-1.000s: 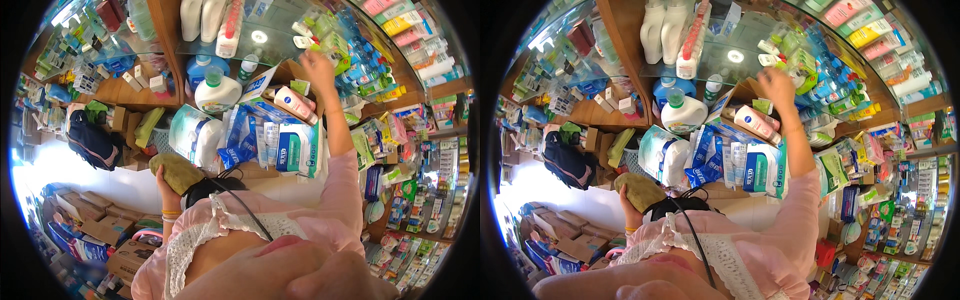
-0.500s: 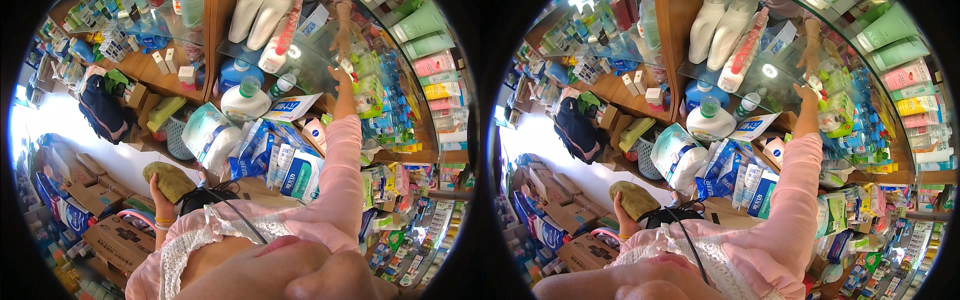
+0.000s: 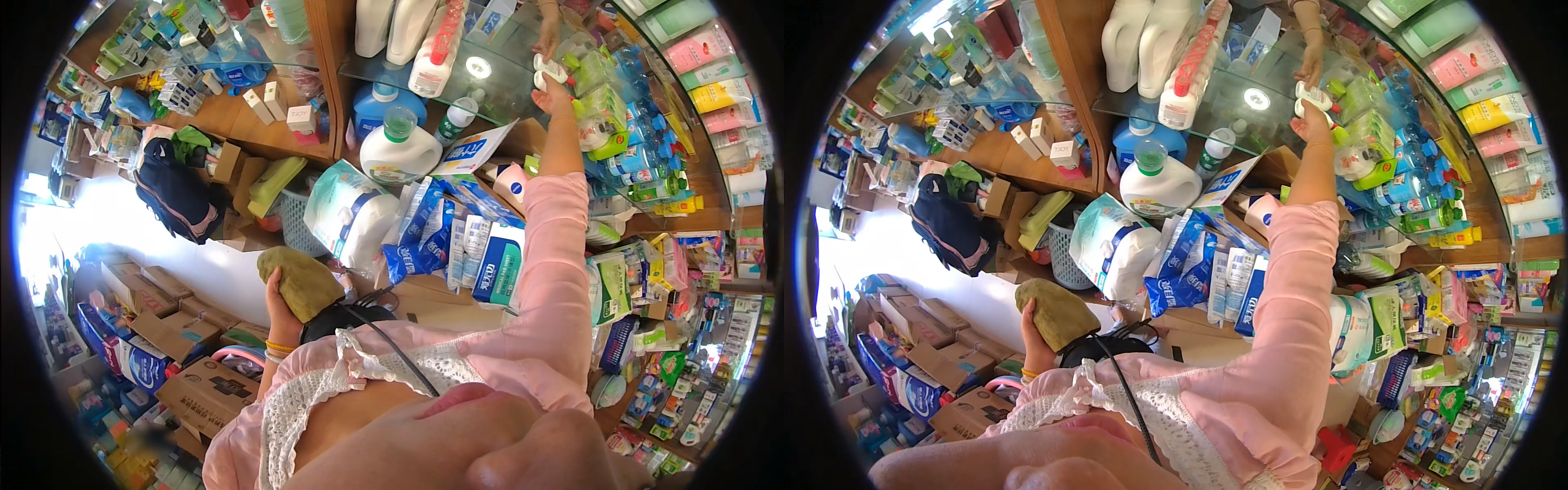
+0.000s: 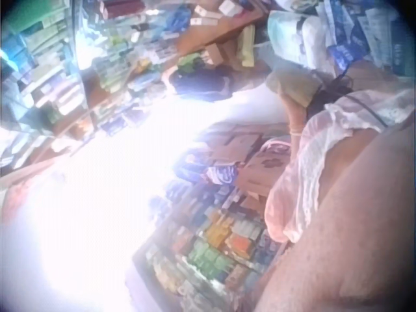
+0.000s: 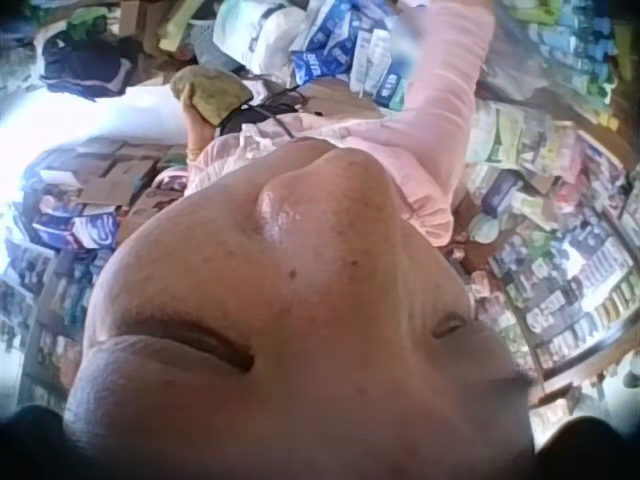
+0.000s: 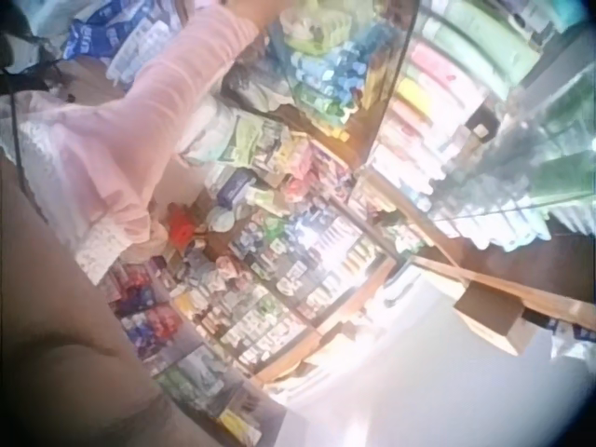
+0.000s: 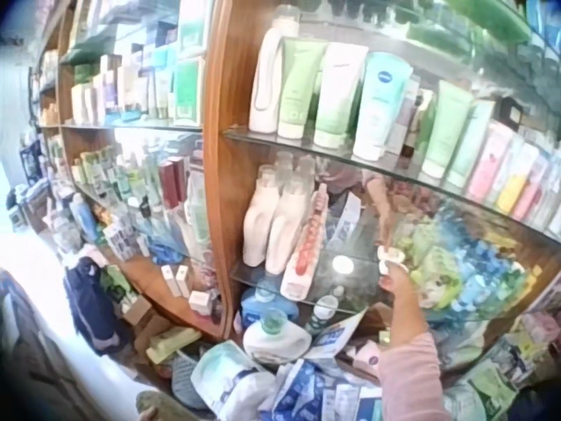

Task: The person wipes various personal care and cleaning product containers on crowded shelves using a cloth. They pick up bottles and boxes, wipe them, and place them back on the shelves.

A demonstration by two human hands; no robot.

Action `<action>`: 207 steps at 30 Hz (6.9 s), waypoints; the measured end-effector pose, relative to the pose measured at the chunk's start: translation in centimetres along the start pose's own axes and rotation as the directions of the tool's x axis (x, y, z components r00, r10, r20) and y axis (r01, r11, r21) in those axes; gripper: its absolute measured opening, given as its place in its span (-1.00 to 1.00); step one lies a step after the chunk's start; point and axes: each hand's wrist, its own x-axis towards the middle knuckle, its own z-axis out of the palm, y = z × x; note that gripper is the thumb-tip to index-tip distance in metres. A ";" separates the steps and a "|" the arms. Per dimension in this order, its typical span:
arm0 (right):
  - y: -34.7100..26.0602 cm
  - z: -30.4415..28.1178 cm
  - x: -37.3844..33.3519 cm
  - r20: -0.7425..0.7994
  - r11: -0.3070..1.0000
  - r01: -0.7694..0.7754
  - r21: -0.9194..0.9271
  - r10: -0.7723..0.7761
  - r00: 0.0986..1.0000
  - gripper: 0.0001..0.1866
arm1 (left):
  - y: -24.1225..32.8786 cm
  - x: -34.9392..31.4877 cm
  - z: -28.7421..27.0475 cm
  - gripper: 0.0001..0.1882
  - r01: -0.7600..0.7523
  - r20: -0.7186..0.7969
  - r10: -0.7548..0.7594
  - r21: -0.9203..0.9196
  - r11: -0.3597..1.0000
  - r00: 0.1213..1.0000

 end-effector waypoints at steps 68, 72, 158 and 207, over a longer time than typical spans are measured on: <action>18.9 12.7 -48.4 0.528 0.572 0.812 -0.112 -0.658 0.536 -0.76 | -5.0 -3.9 11.7 -0.56 -0.737 0.587 0.493 0.298 0.607 0.643; 20.9 13.0 -50.0 0.605 0.732 0.681 -0.031 -0.529 0.596 -0.80 | -5.4 -5.1 10.9 -0.61 -0.779 0.415 0.676 0.156 0.607 0.609; 33.0 131.2 -50.7 0.479 0.825 0.558 -0.092 -0.455 0.751 -0.68 | 114.8 35.6 -31.3 -0.29 -0.767 0.756 0.132 0.637 0.073 0.641; 12.4 127.3 -46.7 0.610 -0.438 0.599 -0.670 -0.785 0.109 -0.24 | 110.9 42.8 -28.3 -0.67 -0.566 0.662 0.046 0.600 0.566 0.748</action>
